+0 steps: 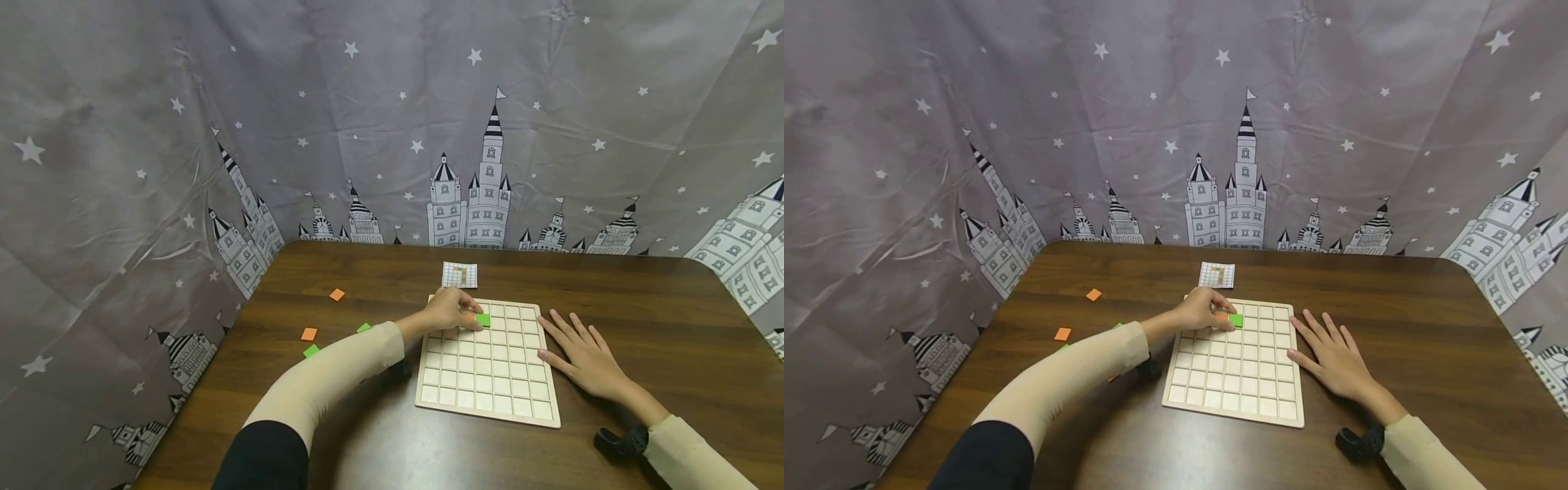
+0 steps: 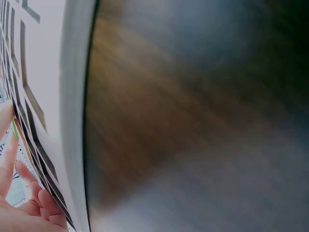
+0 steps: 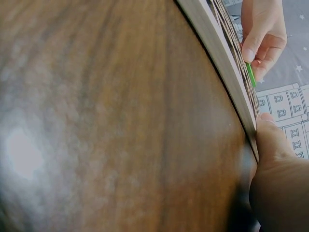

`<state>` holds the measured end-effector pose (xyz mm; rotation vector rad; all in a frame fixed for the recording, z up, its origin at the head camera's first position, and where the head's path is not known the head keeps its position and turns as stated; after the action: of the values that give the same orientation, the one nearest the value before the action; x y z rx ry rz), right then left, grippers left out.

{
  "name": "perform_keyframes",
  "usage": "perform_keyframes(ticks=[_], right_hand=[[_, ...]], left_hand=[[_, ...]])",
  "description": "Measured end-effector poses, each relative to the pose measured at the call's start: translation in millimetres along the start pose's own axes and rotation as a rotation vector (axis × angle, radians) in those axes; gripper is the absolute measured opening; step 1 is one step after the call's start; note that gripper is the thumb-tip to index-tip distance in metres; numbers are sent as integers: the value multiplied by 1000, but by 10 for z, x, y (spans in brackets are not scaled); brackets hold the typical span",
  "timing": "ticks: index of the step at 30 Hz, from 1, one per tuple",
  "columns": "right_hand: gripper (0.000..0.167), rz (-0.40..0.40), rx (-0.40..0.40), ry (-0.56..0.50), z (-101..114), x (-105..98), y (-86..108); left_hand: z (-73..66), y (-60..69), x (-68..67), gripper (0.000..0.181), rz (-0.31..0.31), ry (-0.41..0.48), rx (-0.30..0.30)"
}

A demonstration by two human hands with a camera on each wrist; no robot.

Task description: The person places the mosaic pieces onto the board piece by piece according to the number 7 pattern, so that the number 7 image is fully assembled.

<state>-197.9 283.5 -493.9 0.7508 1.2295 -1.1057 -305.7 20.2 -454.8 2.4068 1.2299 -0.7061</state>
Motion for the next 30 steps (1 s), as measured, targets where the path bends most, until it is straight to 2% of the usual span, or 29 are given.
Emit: perform_keyframes(ticks=[9, 20, 25, 30], right_hand=[[68, -3, -4, 0, 0, 0, -6], [68, -2, -7, 2, 1, 1, -8], [68, 2, -8, 0, -1, 3, -8], [68, 5, -3, -3, 2, -9, -1]], left_hand=[[50, -37, -1, 26, 3, 28, 3], [14, -31, -38, 27, 27, 44, -8], [-35, -38, -109, 29, 39, 102, 13], [-99, -33, -251, 33, 45, 167, 47]])
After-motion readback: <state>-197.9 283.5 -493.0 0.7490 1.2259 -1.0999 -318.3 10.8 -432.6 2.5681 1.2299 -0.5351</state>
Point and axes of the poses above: each hand's wrist, its own y-axis away from the middle knuckle, its own x-axis out of the palm, z = x × y, the point moved 3 cm from there along -y, towards the middle knuckle, and after that the axes turned 11 degrees about y, right-handed, at the moved point
